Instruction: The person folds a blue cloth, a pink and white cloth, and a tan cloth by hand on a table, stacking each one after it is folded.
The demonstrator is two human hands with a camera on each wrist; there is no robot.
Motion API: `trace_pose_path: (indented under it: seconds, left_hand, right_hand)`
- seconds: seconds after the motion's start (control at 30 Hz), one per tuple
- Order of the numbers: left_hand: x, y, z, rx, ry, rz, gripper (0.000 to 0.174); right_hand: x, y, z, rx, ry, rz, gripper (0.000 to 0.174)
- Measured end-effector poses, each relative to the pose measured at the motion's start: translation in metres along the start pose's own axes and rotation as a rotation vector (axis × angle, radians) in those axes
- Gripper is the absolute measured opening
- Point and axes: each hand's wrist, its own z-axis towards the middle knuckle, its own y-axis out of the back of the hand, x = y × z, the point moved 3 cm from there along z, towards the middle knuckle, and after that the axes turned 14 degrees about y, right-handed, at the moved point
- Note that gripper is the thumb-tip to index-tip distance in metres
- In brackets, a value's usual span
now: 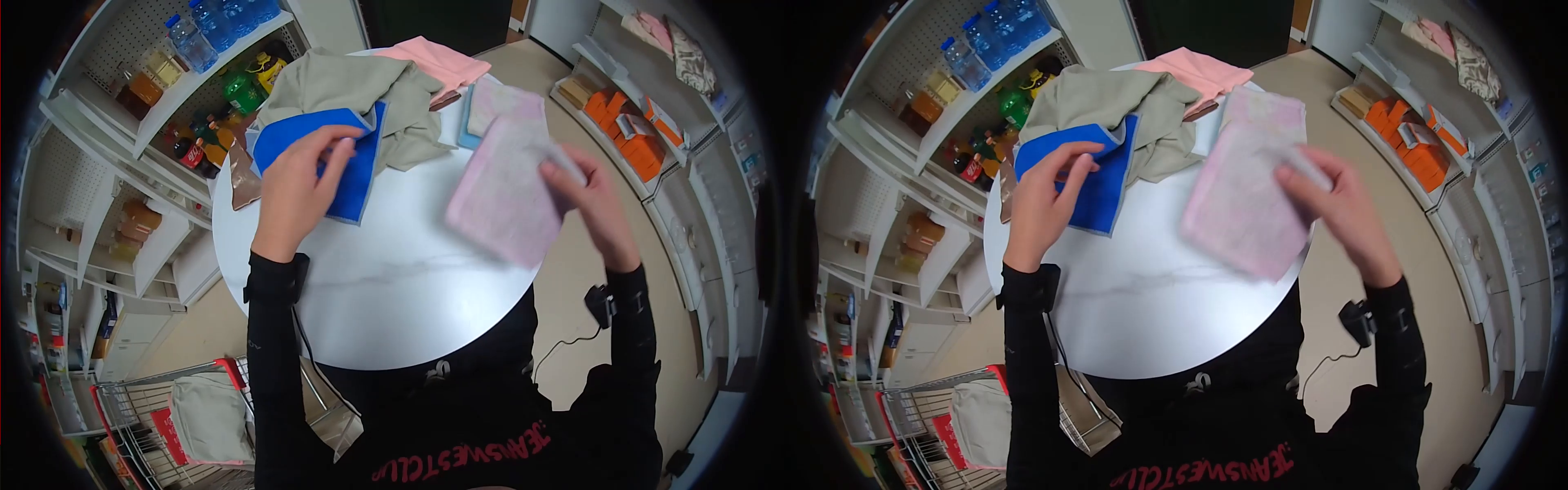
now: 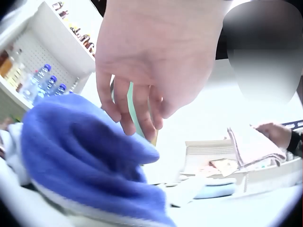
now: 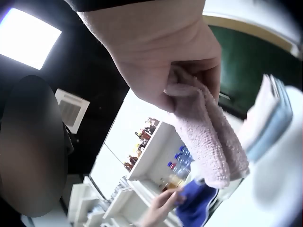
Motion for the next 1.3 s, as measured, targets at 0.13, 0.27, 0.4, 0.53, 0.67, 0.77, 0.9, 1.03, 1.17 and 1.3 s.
trace_pose_path:
  seconds: [0.13,0.27,0.4,0.53,0.67,0.77,0.9,1.03,1.17,1.3]
  left_hand:
    - [0.042,0.015,0.002,-0.286,0.065,0.168,0.019]
    - [0.052,0.016,-0.001,-0.306,0.130,0.113,0.018]
    - [0.046,0.015,-0.009,-0.263,0.125,0.152,0.017]
    - [0.046,0.014,-0.008,-0.253,0.076,0.263,0.016]
    - [0.050,0.012,-0.011,-0.241,0.046,0.296,0.015]
    - [0.048,0.013,-0.010,-0.247,0.041,0.297,0.015]
    - [0.052,0.019,-0.011,-0.280,0.051,0.254,0.015]
    - [0.056,0.034,-0.006,-0.428,0.024,0.173,0.022]
    - [0.065,0.036,-0.007,-0.562,-0.066,0.273,0.031]
    - [0.072,0.034,-0.009,-0.431,0.019,0.330,0.035]
  right_hand:
    - [0.020,0.051,0.051,-0.143,0.313,-0.187,0.032]
    - [0.028,0.061,0.088,-0.267,0.606,-0.570,0.031]
    - [-0.027,0.014,0.095,0.365,0.811,-1.139,0.057]
    - [-0.058,-0.003,0.085,0.307,0.604,-1.142,0.064]
    - [-0.052,0.008,0.086,0.300,0.406,-0.990,0.067]
    - [-0.061,0.003,0.082,0.413,0.563,-1.116,0.062]
    - [-0.058,0.002,0.073,0.414,0.678,-1.190,0.057]
    - [-0.055,0.000,0.063,0.413,0.647,-1.104,0.053]
    - [-0.040,-0.009,0.065,0.390,0.600,-0.992,0.050]
    - [-0.006,-0.042,0.067,0.425,0.541,-0.769,0.047]
